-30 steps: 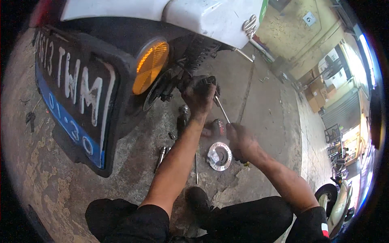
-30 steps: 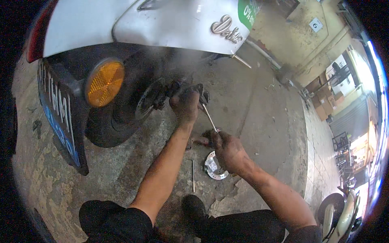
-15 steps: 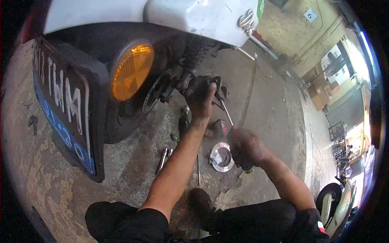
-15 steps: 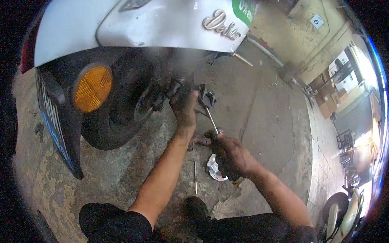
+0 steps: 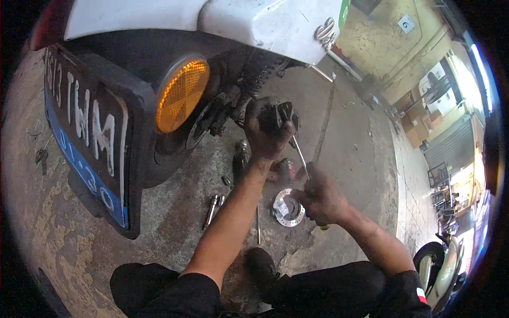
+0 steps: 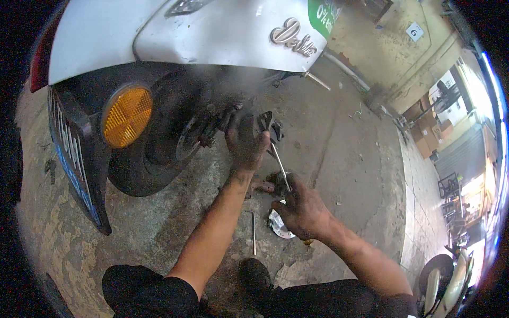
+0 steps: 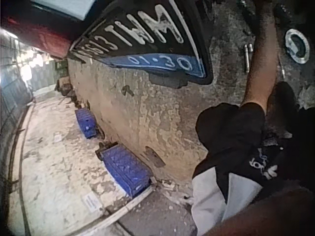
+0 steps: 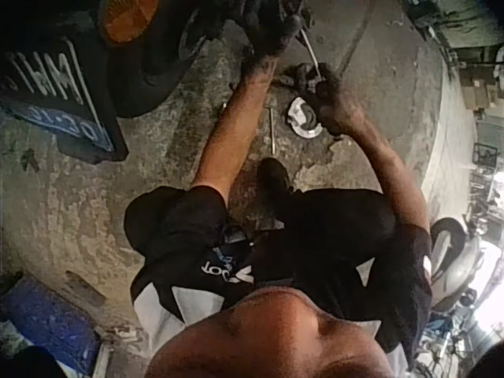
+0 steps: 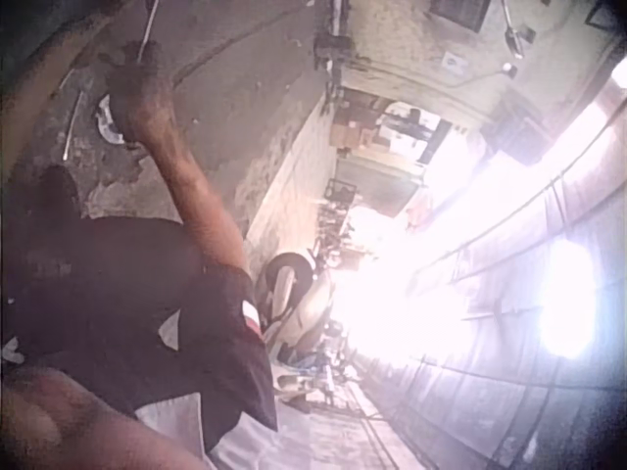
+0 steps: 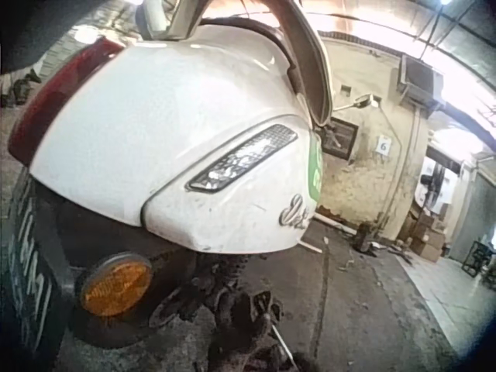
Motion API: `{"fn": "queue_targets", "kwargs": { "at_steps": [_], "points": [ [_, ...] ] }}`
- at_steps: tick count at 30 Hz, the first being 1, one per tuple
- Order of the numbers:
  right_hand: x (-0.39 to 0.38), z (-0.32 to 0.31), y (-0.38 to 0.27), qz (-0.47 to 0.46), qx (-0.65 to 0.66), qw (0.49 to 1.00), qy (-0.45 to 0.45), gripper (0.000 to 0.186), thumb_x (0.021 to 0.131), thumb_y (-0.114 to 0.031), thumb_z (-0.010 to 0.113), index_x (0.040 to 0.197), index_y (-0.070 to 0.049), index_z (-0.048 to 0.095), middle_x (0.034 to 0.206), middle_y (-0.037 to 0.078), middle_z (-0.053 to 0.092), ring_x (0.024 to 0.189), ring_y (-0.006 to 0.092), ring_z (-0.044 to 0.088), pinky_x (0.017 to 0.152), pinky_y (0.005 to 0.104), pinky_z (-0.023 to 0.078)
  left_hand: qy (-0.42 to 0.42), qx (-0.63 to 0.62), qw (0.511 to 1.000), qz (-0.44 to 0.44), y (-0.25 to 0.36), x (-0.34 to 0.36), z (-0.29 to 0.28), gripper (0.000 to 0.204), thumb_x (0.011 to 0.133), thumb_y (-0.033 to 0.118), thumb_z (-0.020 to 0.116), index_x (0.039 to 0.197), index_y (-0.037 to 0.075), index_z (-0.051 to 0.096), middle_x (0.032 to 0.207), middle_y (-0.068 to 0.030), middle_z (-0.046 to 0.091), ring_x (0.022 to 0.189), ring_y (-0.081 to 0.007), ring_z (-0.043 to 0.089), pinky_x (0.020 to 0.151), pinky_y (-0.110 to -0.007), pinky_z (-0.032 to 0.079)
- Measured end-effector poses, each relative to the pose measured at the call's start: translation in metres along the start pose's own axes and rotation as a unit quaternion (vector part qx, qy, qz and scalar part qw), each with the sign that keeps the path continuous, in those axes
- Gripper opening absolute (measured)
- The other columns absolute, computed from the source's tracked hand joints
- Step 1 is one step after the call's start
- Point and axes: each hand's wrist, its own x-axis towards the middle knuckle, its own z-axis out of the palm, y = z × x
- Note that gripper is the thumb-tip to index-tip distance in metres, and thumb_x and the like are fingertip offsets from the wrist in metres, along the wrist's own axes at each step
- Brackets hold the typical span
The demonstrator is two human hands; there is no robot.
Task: The person disassembles a scooter brake caliper by hand and using a screwdriver to remove internal components and hardware. The person then handles and applies a substance to a small part before beginning to reassemble the caliper assembly.
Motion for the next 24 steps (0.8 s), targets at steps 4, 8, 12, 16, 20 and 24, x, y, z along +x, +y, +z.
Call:
{"fn": "queue_targets", "kwargs": {
  "at_steps": [4,8,12,16,20,24],
  "points": [
    [0.010,0.008,0.015,-0.120,-0.103,0.986,0.056,0.034,0.084,-0.014,0.058,0.112,-0.002,0.043,0.060,0.014,0.057,0.050,0.0241,0.058,0.048,0.0376,0.044,-0.074,-0.012,0.997,-0.003,-0.003,0.002,-0.012,0.046,0.072,0.041,0.075,0.089,0.002,0.057,0.075,-0.0029,0.060,0.068,-0.0106,0.057,0.063,-0.026,0.048],
    [0.018,0.005,0.005,-0.100,-0.071,0.992,-0.021,0.032,0.081,-0.011,0.055,0.108,0.001,0.044,0.062,0.017,0.059,0.053,0.0308,0.061,0.051,0.0416,0.047,-0.102,0.000,0.994,-0.041,-0.010,0.002,-0.029,0.038,0.072,0.034,0.075,0.085,0.002,0.059,0.074,-0.0031,0.062,0.068,-0.0111,0.059,0.062,-0.027,0.049],
    [0.034,0.004,-0.015,-0.010,-0.199,0.974,-0.104,0.045,0.081,-0.008,0.051,0.123,-0.007,0.037,0.100,0.023,0.049,0.080,0.0370,0.059,0.070,0.0433,0.049,-0.120,0.004,0.991,-0.062,-0.014,0.004,-0.041,0.030,0.070,0.021,0.074,0.086,0.001,0.059,0.076,-0.0047,0.063,0.070,-0.0121,0.060,0.063,-0.028,0.050],
    [0.036,-0.004,-0.006,-0.010,-0.250,0.955,-0.159,0.058,0.082,-0.008,0.048,0.138,-0.016,0.033,0.133,0.027,0.036,0.104,0.0409,0.055,0.089,0.0460,0.046,-0.079,-0.090,0.979,-0.167,-0.013,-0.006,-0.041,0.034,0.068,0.020,0.077,0.087,-0.001,0.059,0.079,-0.0058,0.062,0.069,-0.0124,0.059,0.062,-0.027,0.050],
    [0.025,0.010,0.007,-0.035,-0.114,0.989,-0.087,0.050,0.085,-0.016,0.055,0.132,-0.013,0.040,0.116,0.025,0.051,0.100,0.0381,0.058,0.087,0.0448,0.046,-0.058,-0.118,0.984,-0.122,-0.011,0.003,-0.038,0.043,0.069,0.031,0.078,0.090,-0.002,0.058,0.081,-0.0055,0.061,0.073,-0.0155,0.059,0.068,-0.030,0.049],
    [0.006,0.002,-0.005,0.045,0.104,0.992,-0.063,0.046,0.086,-0.018,0.058,0.129,-0.011,0.043,0.106,0.023,0.060,0.100,0.0378,0.059,0.085,0.0449,0.045,-0.085,0.121,0.989,0.008,-0.024,-0.004,-0.032,0.059,0.073,0.043,0.072,0.106,-0.001,0.053,0.095,-0.0084,0.056,0.093,-0.0235,0.053,0.088,-0.038,0.041]
  ]
}}
